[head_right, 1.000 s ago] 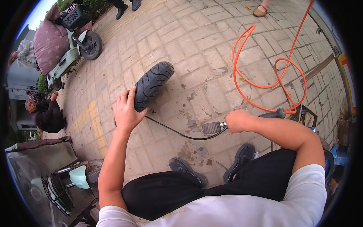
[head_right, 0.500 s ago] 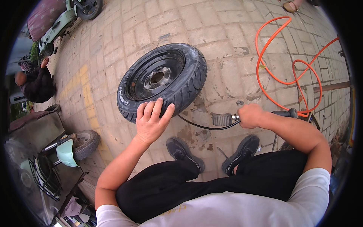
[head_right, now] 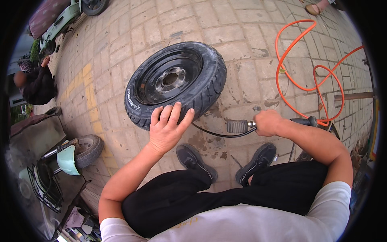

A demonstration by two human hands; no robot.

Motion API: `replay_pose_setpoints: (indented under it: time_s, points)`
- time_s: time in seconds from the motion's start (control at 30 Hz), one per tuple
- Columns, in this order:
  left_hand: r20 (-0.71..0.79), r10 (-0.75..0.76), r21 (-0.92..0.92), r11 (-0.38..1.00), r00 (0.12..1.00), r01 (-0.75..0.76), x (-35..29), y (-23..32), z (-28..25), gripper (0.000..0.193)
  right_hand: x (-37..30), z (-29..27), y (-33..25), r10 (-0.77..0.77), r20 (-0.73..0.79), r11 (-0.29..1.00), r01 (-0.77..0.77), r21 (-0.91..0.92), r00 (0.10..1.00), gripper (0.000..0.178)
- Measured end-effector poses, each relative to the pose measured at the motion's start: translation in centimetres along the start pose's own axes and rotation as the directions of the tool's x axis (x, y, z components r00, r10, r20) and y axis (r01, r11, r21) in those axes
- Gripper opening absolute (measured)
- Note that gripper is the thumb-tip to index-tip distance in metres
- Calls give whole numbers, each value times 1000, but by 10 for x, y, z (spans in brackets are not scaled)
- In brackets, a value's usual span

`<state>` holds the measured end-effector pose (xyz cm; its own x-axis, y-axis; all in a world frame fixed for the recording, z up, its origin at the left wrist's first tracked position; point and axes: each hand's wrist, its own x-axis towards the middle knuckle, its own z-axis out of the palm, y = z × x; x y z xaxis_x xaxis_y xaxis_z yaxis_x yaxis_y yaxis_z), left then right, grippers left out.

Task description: The person removes a tire from a scooter, uses a metal rod to pry the tire bead, and inflates it with an air hose. They then reattach the tire to the scooter and tighten the valve stem.

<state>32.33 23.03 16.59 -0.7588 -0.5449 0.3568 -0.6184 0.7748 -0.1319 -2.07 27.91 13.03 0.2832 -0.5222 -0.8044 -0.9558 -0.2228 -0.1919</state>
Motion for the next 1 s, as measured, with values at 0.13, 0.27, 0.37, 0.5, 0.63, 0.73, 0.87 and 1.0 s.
replay_pose_setpoints:
  time_s: [0.13, 0.27, 0.37, 0.5, 0.63, 0.73, 0.87, 1.0]
  points:
    - [3, -2, -5, 1000, 1000, 2, 1, 0, 0, 44, 0, -1, -1, 4, 5, 1000, -4, 10, 1000, 25]
    - [8, 0, -4, 1000, 1000, 0, 4, 1, -1, 45, -1, -5, -3, 1, 1, 1000, -1, 7, 1000, 26]
    - [2, -6, -7, 1000, 1000, 6, 5, 1, -1, 46, -2, -6, -4, 0, 5, 1000, 0, -8, 1000, 26]
    - [-20, -11, -7, 1000, 1000, 11, 5, 2, 0, 45, -2, -4, -2, 9, -7, 1000, -10, -18, 1000, 25]
    - [6, -2, -15, 1000, 1000, 2, 12, 1, -4, 45, -1, 0, 0, -7, 26, 1000, 8, -24, 1000, 27]
    - [15, -4, -51, 999, 1000, 5, 38, -10, -16, 48, -2, 1, 1, 3, 57, 1000, -1, -31, 998, 28]
    - [162, -43, -74, 996, 986, 55, 103, -44, -44, 82, -4, 1, 1, 9, 78, 1000, -8, -14, 997, 34]
    - [237, -198, -28, 977, 951, 211, 178, -90, -52, 80, 1, 2, 6, 18, -31, 999, -17, 38, 999, 35]
